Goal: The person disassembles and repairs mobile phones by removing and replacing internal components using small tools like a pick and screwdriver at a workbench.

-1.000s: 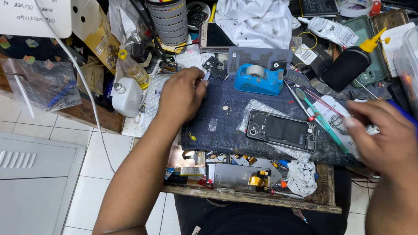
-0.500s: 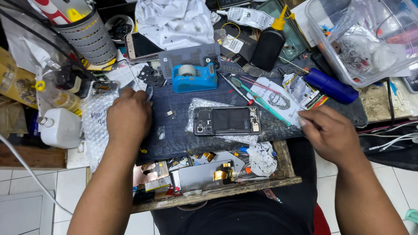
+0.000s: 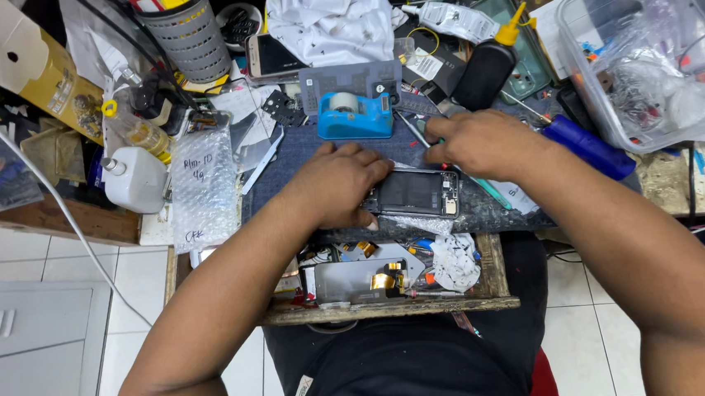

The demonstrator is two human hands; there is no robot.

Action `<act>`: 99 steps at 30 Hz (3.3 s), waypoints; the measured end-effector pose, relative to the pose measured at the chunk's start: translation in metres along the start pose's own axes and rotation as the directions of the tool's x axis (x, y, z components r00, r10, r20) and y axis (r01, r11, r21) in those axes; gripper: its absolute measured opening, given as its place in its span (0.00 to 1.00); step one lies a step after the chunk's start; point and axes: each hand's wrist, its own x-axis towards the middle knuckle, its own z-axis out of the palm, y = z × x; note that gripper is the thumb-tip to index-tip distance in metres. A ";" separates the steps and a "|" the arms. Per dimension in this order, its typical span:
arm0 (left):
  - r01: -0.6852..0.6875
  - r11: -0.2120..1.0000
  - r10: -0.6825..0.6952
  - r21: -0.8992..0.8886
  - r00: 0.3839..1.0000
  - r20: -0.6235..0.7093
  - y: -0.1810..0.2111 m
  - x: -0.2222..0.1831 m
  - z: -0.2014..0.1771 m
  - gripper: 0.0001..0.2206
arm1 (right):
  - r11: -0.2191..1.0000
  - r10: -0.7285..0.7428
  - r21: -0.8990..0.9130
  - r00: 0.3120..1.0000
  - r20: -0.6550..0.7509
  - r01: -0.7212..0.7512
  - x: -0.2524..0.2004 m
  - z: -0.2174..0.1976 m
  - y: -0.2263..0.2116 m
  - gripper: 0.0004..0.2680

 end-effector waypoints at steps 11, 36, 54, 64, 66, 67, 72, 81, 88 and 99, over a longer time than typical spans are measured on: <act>-0.136 0.990 0.133 -0.041 0.989 -0.058 -0.021 0.009 0.008 0.41 | 0.989 -0.133 -0.080 0.989 -0.065 0.128 -0.003 0.006 0.013 0.11; -0.030 0.988 0.040 -0.151 0.997 0.064 0.006 -0.006 -0.002 0.50 | 0.343 0.716 0.721 0.329 -0.616 0.603 -0.080 0.117 0.023 0.07; -0.075 0.973 0.078 -0.220 0.997 0.005 -0.009 -0.014 0.008 0.45 | -0.326 0.809 0.935 0.552 0.200 0.139 -0.087 0.136 -0.141 0.05; -0.131 0.957 0.031 -0.257 0.932 -0.360 -0.013 -0.048 0.024 0.45 | -0.030 0.877 0.990 0.472 0.091 -0.137 -0.098 0.122 -0.104 0.05; -0.123 0.947 -0.046 -0.295 0.860 -0.508 -0.015 -0.077 0.032 0.38 | -0.016 0.848 0.997 0.530 -0.028 0.078 -0.114 0.118 -0.091 0.06; -0.121 0.942 -0.087 -0.313 0.812 -0.577 -0.015 -0.093 0.037 0.35 | -0.035 0.831 0.979 0.551 -0.083 0.200 -0.119 0.115 -0.087 0.06; -0.039 0.918 -0.268 -0.395 0.673 -0.690 -0.004 -0.129 0.075 0.11 | 0.196 0.860 0.919 0.391 -0.330 0.343 -0.120 0.092 -0.072 0.07; 0.013 0.954 -0.255 -0.300 0.563 -0.786 0.007 -0.129 0.100 0.13 | 0.359 0.596 0.828 0.577 -0.559 0.431 0.029 0.058 -0.085 0.17; 0.062 0.962 -0.247 -0.264 0.602 -0.759 -0.006 -0.109 0.103 0.14 | 0.769 0.487 0.637 0.698 -0.525 -0.058 0.070 0.033 -0.101 0.23; 0.139 0.951 -0.282 -0.277 0.758 -0.587 0.019 -0.094 0.104 0.26 | 0.630 0.407 0.734 0.698 -0.590 0.253 0.096 0.043 -0.115 0.22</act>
